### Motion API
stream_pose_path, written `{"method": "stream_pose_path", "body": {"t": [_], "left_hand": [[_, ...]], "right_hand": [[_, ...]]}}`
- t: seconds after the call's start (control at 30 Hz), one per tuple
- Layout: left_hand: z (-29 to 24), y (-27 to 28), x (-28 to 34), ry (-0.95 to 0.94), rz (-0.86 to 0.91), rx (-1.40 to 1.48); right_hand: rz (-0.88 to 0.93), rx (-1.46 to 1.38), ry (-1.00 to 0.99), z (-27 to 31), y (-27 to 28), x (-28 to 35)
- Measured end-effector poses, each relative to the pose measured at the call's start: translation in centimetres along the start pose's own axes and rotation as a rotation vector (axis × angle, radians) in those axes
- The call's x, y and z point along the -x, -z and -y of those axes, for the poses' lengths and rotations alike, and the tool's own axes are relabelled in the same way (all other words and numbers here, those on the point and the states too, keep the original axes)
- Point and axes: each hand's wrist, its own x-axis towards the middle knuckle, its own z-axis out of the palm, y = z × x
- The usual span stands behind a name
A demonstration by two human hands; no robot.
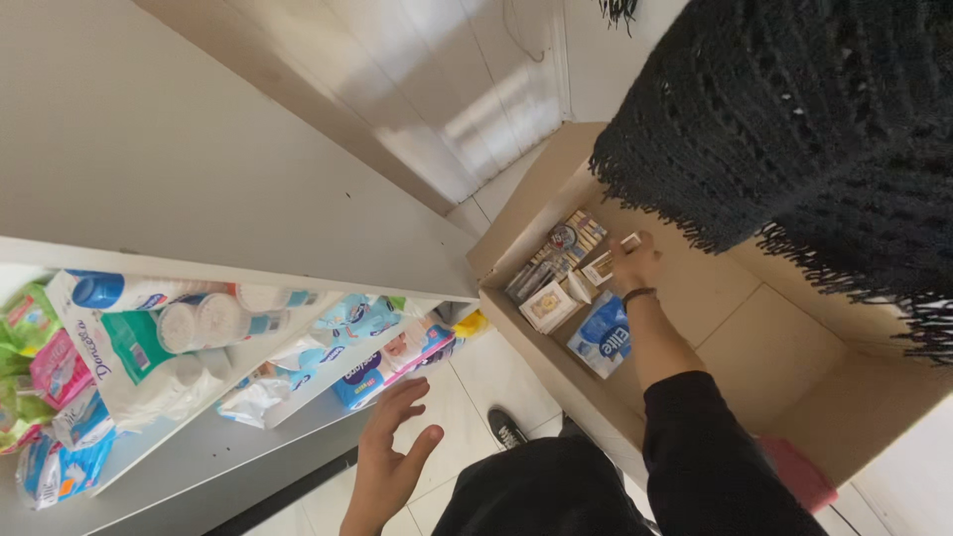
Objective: The person picks up various items from a white shelf, including soap boxes, packaged snacks, perfumes, and tubes of cream, and places them into a cardboard box on the floor.
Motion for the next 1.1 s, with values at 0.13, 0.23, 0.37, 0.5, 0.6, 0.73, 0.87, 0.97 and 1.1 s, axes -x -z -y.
{"method": "stream_pose_path", "body": {"t": [0.13, 0.23, 0.37, 0.5, 0.6, 0.73, 0.87, 0.97, 1.1], "left_hand": [[0.7, 0.2, 0.1, 0.037, 0.002, -0.022], [1.0, 0.2, 0.0, 0.06, 0.016, -0.011], [1.0, 0.3, 0.2, 0.108, 0.024, -0.022], [1.4, 0.5, 0.5, 0.076, 0.021, -0.005], [1.4, 0.6, 0.6, 0.086, 0.025, -0.001], [1.5, 1.3, 0.8, 0.065, 0.014, 0.01], [2.0, 2.7, 0.9, -0.047, -0.016, 0.038], [2.8, 3.7, 1.0, -0.113, -0.042, 0.094], [4.2, 5.4, 1.2, -0.245, -0.082, 0.11]], "right_hand": [[0.182, -0.107, -0.146, 0.2, -0.6, -0.2], [0.195, -0.004, -0.031, 0.9, -0.5, 2.0], [0.275, -0.065, 0.023, 0.0, -0.4, 1.9], [0.442, -0.189, -0.047, 3.1, 4.3, 4.2], [0.511, -0.172, -0.061, 4.4, 6.6, 5.8], [0.302, 0.04, 0.181, -3.4, 2.2, 3.4], [0.237, -0.02, 0.109, -3.1, 5.0, 10.0], [0.289, -0.088, 0.061, 0.8, 9.4, 15.6], [0.356, -0.136, 0.084, 5.4, 12.2, 19.6]]}}
